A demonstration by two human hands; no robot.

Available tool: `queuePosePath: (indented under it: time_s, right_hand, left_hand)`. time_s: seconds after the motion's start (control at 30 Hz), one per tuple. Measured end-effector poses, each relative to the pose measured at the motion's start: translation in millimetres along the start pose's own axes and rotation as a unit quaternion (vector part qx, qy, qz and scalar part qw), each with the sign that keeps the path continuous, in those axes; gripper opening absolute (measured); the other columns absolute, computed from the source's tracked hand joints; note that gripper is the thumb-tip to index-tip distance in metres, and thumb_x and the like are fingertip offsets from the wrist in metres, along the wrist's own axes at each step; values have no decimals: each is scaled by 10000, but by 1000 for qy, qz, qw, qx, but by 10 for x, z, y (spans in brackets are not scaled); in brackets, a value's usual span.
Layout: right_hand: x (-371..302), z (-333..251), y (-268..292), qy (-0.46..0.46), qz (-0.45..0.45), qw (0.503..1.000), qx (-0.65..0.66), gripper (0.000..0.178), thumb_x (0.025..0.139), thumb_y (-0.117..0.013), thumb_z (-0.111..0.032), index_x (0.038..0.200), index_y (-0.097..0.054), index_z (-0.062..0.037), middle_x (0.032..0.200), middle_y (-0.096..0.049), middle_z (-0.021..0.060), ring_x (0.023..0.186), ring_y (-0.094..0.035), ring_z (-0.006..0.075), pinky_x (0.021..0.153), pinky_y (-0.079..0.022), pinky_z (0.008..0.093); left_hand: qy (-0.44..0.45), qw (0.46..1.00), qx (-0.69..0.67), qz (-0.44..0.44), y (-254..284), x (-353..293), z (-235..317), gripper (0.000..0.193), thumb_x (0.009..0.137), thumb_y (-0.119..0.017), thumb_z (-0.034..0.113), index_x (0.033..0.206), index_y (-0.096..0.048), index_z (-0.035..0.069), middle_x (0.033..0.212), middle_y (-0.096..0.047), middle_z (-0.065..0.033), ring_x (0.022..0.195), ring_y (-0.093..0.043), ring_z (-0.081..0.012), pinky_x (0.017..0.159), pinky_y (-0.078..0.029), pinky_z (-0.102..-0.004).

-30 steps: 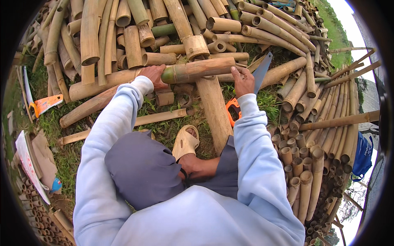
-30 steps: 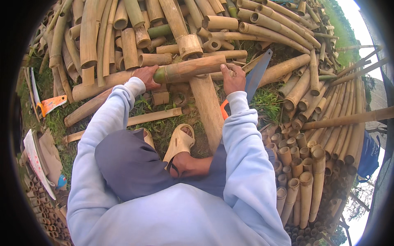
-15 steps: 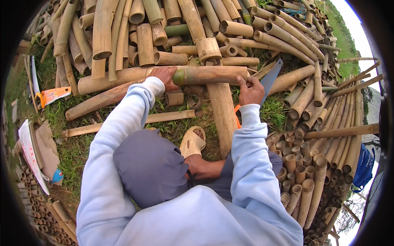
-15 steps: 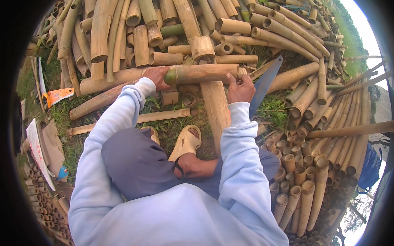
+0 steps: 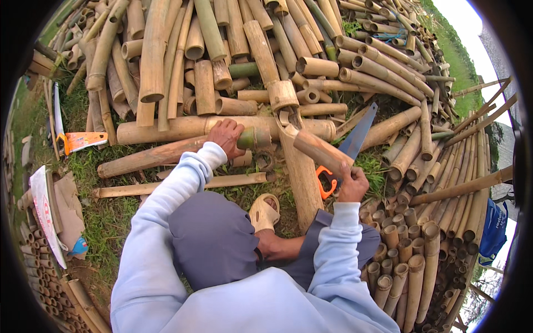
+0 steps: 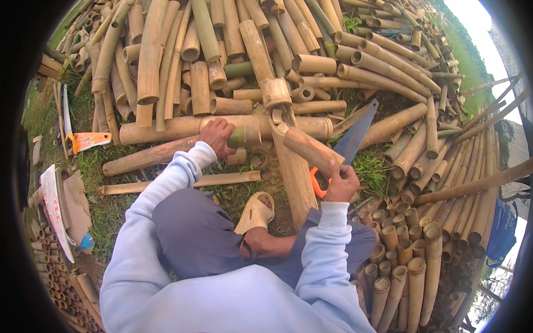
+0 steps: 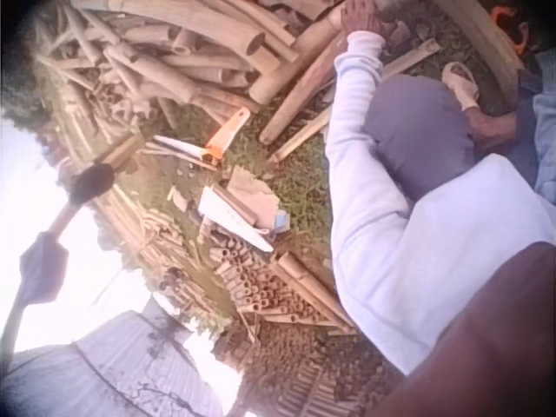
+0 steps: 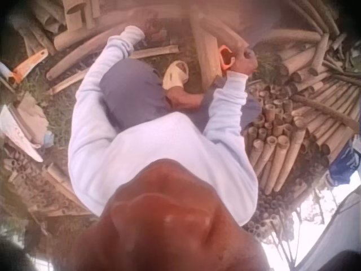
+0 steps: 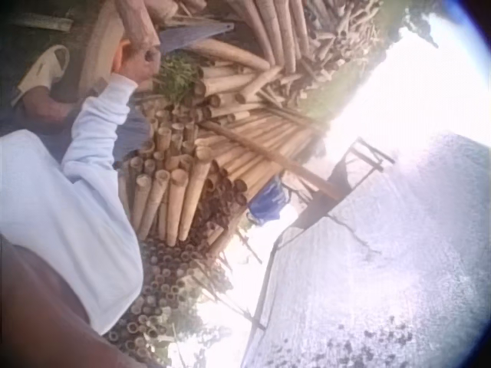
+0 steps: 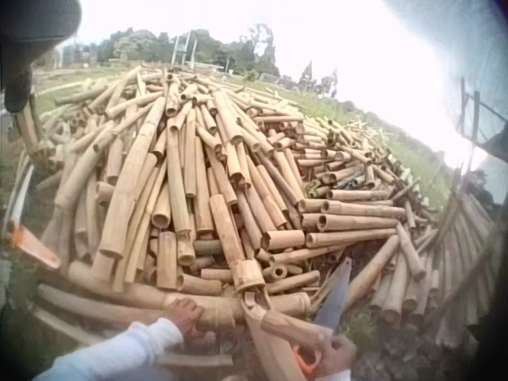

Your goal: The person sits on the ground and uses a hand saw to cut bamboo poles into shorter sections. They repeatedly select a bamboo pole, position it, saw through it, and then move the cut pieces aside.

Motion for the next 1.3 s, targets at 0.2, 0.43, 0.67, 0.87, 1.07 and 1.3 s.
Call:
queuePosePath:
  time_s: [0.2,0.43,0.67,0.87,1.07,1.3]
  right_hand:
    - [-197,29,-143,-44,-7,994,99,255,922,-800,-139,777,-614,-42,728,-626,-9,649,-509,42,609,-417,218]
    - [932,-2080,-2063,106,-165,943,269,569,958,-772,-217,1331,-530,138,1179,-661,176,907,-696,154,760,-570,250]
    - [-262,-1257,-1304,85,-105,950,281,220,1023,-627,-135,1181,-671,12,1021,-700,67,797,-652,105,711,-526,240]
    - [-1416,-103,-1635,-67,-317,938,125,911,833,-865,-353,1494,-419,87,1324,-623,236,1127,-671,312,941,-556,369]
    - [-1027,-530,-1421,18,-256,947,193,882,839,-848,-306,1467,-342,50,1341,-583,205,1228,-589,299,975,-533,380]
    - [-853,-627,331,21,28,944,329,528,878,-801,-172,1279,-522,27,1156,-661,122,1086,-635,195,934,-529,350]
  left_hand:
    - [-53,998,17,-1,102,-348,189,630,701,-808,583,1083,-614,121,1025,-673,-98,1026,-646,-271,910,-501,-404]
    - [-37,998,-5,53,986,-290,287,666,693,-827,395,1238,-587,97,1085,-692,-124,1079,-654,-318,920,-526,-433]
    - [9,1000,-1,3,1714,-53,235,622,755,-789,382,1233,-542,71,1051,-703,-191,963,-699,-395,822,-566,-476]
    - [-140,990,-22,10,2438,548,1785,554,772,-772,364,1112,-501,20,1047,-708,-216,979,-709,-397,843,-588,-467]
    - [-305,951,-48,-19,2494,508,4198,557,770,-772,398,1107,-519,33,917,-712,-225,923,-696,-426,805,-547,-518]
    - [-506,844,-94,147,2657,-305,5361,1001,713,-817,608,1505,-478,98,1345,-635,-186,1225,-612,-381,1072,-440,-480]
Point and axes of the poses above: each hand's wrist, its own x-axis towards the middle knuckle, its own y-axis out of the back of the hand, z = x × y, the point moved 7 cm from there along x, towards the middle knuckle
